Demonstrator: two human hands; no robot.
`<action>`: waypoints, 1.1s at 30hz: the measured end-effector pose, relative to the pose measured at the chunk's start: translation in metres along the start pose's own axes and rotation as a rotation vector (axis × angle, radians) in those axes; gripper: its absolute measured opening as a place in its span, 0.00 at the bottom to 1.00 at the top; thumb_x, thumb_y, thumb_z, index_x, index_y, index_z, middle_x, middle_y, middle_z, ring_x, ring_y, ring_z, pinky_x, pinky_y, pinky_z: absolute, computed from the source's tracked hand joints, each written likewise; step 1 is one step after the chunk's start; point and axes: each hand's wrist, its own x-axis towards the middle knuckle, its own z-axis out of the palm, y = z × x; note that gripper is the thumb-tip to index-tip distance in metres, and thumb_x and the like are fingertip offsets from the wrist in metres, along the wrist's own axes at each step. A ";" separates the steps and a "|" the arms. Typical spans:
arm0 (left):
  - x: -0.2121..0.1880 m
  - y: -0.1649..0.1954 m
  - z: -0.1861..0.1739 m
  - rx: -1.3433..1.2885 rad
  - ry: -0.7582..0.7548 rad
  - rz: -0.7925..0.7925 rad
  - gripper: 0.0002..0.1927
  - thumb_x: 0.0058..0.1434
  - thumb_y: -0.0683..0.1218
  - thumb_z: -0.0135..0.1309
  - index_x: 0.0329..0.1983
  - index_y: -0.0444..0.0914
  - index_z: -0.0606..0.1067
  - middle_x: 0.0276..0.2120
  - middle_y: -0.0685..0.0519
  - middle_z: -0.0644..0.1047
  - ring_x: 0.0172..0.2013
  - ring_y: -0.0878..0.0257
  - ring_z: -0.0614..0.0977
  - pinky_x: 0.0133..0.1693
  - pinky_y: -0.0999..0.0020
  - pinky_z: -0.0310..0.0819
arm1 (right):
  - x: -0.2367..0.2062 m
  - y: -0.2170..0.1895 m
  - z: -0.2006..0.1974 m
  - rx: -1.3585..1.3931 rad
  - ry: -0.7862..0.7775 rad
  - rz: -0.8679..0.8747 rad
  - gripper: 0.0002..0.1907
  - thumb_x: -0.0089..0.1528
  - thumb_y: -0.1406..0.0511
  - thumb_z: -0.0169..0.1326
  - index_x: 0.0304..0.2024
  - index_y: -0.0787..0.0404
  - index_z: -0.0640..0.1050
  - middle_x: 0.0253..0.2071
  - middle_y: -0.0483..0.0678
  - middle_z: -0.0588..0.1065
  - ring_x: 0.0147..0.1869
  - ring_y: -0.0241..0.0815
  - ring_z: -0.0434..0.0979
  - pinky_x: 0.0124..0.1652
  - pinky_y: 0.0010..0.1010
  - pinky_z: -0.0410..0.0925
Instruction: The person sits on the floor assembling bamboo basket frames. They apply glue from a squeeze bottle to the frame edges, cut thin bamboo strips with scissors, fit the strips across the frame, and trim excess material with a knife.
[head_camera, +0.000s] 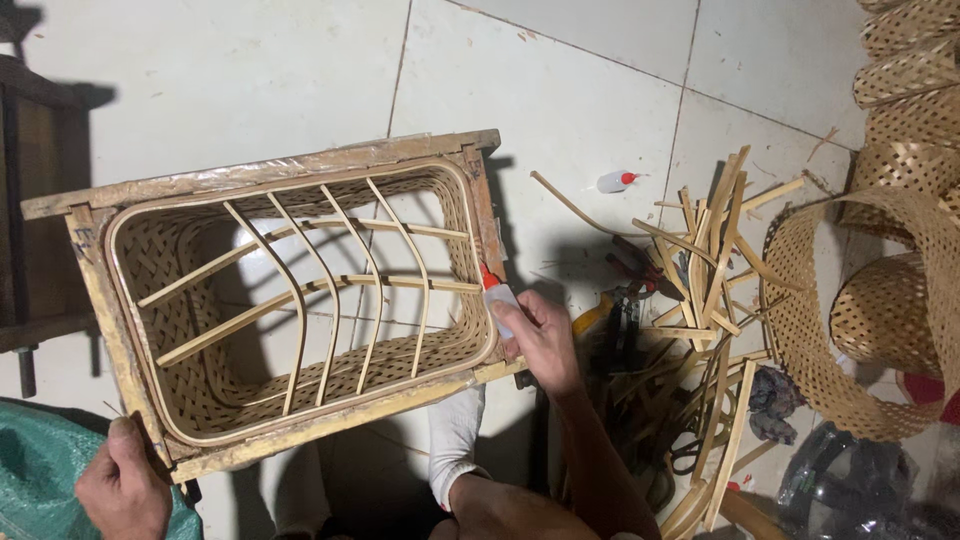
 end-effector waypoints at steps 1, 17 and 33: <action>0.000 0.000 0.000 -0.017 -0.002 -0.015 0.32 0.85 0.56 0.45 0.34 0.24 0.74 0.20 0.49 0.70 0.25 0.68 0.70 0.28 0.68 0.61 | -0.002 0.001 -0.001 -0.010 0.003 -0.005 0.12 0.64 0.61 0.57 0.33 0.65 0.78 0.26 0.43 0.77 0.23 0.28 0.72 0.24 0.22 0.68; -0.003 0.008 -0.004 0.034 -0.046 -0.019 0.35 0.85 0.57 0.42 0.25 0.28 0.69 0.17 0.51 0.67 0.23 0.67 0.65 0.25 0.66 0.56 | -0.040 0.025 -0.019 -0.056 -0.037 -0.022 0.12 0.63 0.62 0.58 0.31 0.66 0.79 0.22 0.44 0.75 0.20 0.29 0.70 0.22 0.22 0.65; -0.003 0.023 -0.002 0.085 -0.030 0.028 0.36 0.87 0.58 0.43 0.26 0.27 0.70 0.17 0.50 0.67 0.24 0.67 0.66 0.26 0.64 0.57 | -0.043 0.034 -0.021 -0.078 -0.011 0.009 0.15 0.62 0.62 0.59 0.25 0.67 0.76 0.20 0.45 0.73 0.18 0.29 0.69 0.19 0.23 0.63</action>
